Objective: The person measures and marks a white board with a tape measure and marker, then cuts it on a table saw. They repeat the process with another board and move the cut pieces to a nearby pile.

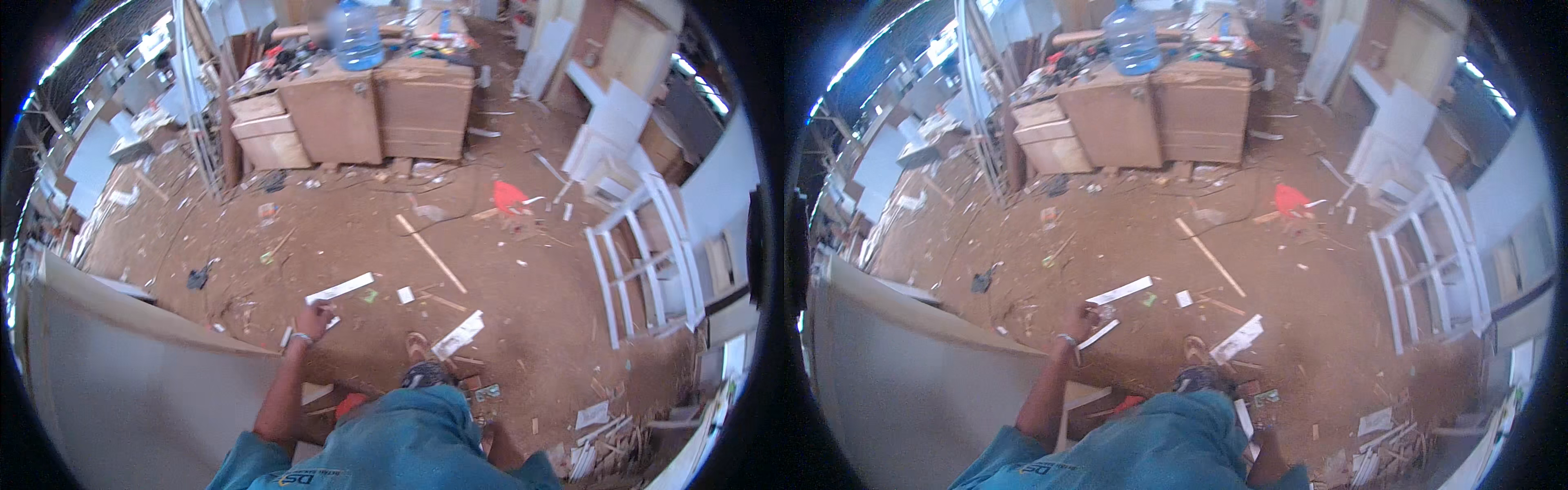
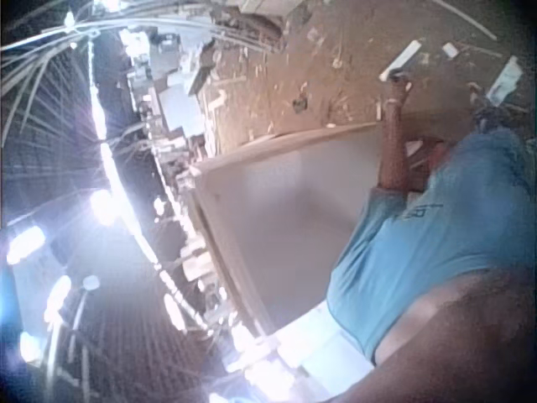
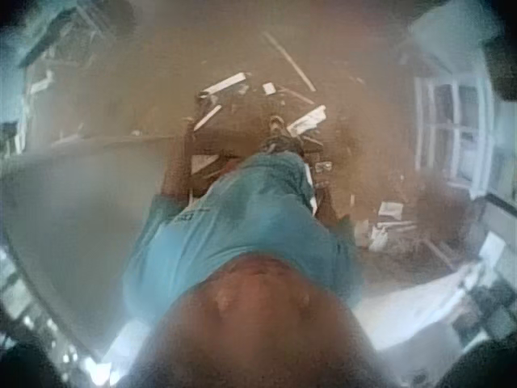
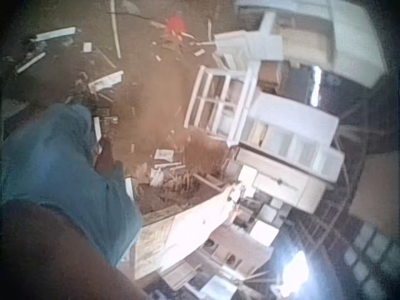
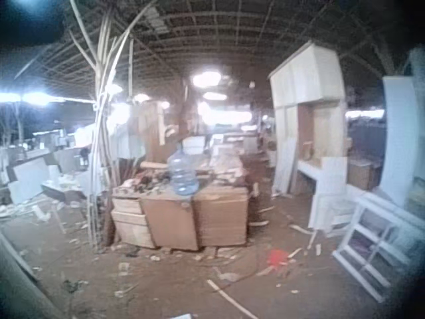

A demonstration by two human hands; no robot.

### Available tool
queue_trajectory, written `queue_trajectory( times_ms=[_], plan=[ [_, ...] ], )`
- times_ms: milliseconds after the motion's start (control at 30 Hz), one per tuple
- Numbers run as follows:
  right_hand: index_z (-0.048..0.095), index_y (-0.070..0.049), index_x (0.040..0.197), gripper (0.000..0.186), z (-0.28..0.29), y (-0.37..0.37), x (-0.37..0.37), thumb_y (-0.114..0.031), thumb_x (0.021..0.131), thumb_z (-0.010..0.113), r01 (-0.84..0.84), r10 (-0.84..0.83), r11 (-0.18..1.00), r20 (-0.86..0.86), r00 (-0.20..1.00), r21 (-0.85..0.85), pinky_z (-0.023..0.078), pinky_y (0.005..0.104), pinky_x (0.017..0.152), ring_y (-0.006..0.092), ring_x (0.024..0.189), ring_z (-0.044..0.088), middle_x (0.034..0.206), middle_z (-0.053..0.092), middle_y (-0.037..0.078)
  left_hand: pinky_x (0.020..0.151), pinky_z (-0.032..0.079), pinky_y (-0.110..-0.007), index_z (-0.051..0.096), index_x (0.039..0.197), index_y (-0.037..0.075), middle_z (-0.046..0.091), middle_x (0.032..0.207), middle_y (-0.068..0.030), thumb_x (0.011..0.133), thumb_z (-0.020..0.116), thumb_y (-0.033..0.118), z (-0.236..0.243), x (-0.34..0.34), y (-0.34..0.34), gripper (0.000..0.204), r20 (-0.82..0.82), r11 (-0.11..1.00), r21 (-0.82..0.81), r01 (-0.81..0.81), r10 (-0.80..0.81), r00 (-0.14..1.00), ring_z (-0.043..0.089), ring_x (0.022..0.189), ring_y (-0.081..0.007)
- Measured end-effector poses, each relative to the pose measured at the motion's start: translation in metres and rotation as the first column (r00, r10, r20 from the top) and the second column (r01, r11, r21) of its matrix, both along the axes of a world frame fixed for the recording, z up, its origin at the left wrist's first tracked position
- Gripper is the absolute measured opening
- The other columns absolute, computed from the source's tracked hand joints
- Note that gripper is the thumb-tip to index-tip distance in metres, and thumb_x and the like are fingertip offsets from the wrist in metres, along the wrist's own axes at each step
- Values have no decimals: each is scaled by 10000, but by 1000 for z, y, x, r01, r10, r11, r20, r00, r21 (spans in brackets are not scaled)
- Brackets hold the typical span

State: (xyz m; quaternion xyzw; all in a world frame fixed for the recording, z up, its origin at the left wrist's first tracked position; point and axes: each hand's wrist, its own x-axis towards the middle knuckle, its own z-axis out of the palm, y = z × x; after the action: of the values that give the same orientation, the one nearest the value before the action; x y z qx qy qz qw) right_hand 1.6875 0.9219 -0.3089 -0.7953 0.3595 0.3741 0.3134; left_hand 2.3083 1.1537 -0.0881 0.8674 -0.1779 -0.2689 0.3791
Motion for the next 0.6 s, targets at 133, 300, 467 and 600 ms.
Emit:
queue_trajectory(
  times_ms=[133, 300, 467, 600],
  plan=[
    [718, -55, 851, 299, 14, -200, 291, -311, 930, 585, -267, 457, 797, 252, 853, -541, 516, 411, 618, 229, 666, 628, 722, 671, 126, 988, 542, -457, 718, 1238, 87, 742, 1156, -215, 918, 663, 313, -50, 34, -11, 395, -121, 904, 331, 270, -243, 963, 707, 1089, -378],
    [675, -3, 998, 189, 174, -287, 704, -167, 960, 591, 211, -34, 972, 830, 557, -102, 561, 342, 706, 161, 815, 684, 909, 698, 87, 1032, 525, -445, 723, 1253, 92, 726, 1230, -205, 923, 656, 355, -73, 106, -66, 427, -247, 816, 460, 350, -261, 933, 682, 1181, -341],
    [662, -63, 1019, 113, 339, -98, 981, -156, 1016, 598, -367, -42, 904, 899, 436, 221, 541, 329, 805, 140, 869, 667, 916, 684, 44, 1037, 506, -460, 745, 1208, 80, 709, 1296, -168, 962, 600, 451, -141, 298, -92, 469, -371, 721, 437, 538, -401, 838, 656, 1231, -335],
    [699, -70, 1099, 287, 330, 13, 1085, -332, 1013, 620, -830, 535, 542, 707, 463, 133, 546, 427, 869, 268, 965, 692, 1019, 721, 141, 1033, 508, -459, 745, 1204, 78, 712, 1290, -166, 967, 593, 444, -119, 467, -106, 462, -345, 869, 332, 368, -251, 905, 658, 1225, -334]
  ],
)
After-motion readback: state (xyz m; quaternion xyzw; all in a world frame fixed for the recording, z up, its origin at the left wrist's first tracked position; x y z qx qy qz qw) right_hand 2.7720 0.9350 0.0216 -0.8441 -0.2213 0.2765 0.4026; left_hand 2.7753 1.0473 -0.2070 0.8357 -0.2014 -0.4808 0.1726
